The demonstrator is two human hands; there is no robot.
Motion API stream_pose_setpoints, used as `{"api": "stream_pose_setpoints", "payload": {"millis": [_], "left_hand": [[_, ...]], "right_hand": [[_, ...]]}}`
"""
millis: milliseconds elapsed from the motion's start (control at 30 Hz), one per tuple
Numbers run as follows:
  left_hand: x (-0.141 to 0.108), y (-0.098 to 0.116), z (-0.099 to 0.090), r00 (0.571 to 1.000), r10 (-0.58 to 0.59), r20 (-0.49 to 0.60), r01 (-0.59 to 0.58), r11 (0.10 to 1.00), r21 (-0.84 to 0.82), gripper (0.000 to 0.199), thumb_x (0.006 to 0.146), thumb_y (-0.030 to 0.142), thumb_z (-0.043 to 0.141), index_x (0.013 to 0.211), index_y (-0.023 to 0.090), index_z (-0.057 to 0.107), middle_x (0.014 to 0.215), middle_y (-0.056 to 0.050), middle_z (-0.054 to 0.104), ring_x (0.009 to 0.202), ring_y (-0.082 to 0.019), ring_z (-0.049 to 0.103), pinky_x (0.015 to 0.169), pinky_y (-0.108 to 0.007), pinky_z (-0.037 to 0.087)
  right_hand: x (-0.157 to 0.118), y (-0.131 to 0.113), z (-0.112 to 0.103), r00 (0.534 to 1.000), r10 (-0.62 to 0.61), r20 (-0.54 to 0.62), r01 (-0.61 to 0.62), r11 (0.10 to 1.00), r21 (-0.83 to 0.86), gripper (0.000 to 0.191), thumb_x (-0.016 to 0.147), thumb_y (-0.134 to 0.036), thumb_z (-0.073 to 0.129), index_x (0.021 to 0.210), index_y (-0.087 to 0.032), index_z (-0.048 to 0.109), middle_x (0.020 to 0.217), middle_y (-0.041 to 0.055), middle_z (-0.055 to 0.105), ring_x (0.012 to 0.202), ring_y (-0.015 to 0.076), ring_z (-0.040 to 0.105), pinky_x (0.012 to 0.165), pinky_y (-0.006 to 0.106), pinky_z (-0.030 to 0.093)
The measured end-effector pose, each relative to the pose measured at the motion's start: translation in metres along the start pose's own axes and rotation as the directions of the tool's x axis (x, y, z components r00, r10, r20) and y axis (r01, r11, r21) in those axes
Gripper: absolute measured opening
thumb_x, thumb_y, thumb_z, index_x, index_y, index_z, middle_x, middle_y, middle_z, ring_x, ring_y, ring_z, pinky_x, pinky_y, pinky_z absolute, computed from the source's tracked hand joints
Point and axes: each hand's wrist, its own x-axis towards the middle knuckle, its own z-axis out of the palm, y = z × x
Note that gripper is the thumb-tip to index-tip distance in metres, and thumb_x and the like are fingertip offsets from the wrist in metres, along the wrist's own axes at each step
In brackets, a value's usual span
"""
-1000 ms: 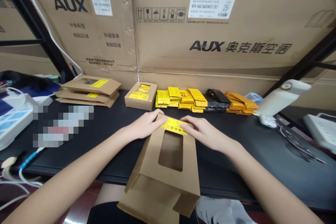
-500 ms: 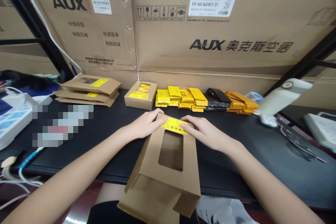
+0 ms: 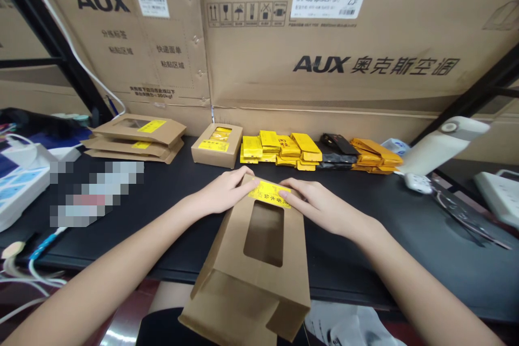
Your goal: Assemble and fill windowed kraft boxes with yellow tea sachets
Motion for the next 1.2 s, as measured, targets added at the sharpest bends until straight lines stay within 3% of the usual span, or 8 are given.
{"api": "stream_pose_setpoints", "payload": {"millis": [933,1200], "left_hand": [[-0.0009,0.0004,0.0003,1.0,0.002,-0.007,-0.002,1.0,0.01,0.041,0.092,0.055,0.036,0.106,0.02,0.054,0.1,-0.007,0.066,0.093,-0.023,0.061,0.082,-0.035,0.045],[-0.0007,-0.0007,0.0007,1.0,0.003,-0.005,-0.003,1.0,0.01,0.042,0.092,0.056,0.036,0.107,0.021,0.054,0.101,-0.007,0.066,0.094,-0.024,0.061,0.083,-0.036,0.045]], "right_hand": [[0.0029,0.0068,0.0021,0.999,-0.031,-0.032,0.033,0.999,0.038,0.043,0.097,-0.048,0.041,0.119,-0.016,0.061,0.108,0.0119,0.07,0.093,0.0241,0.065,0.082,0.037,0.049],[0.0045,0.009,0.0021,1.0,-0.016,-0.007,0.017,0.993,0.113,0.041,0.096,-0.049,0.042,0.113,-0.017,0.062,0.101,0.0081,0.07,0.085,0.0214,0.064,0.075,0.033,0.049]]}}
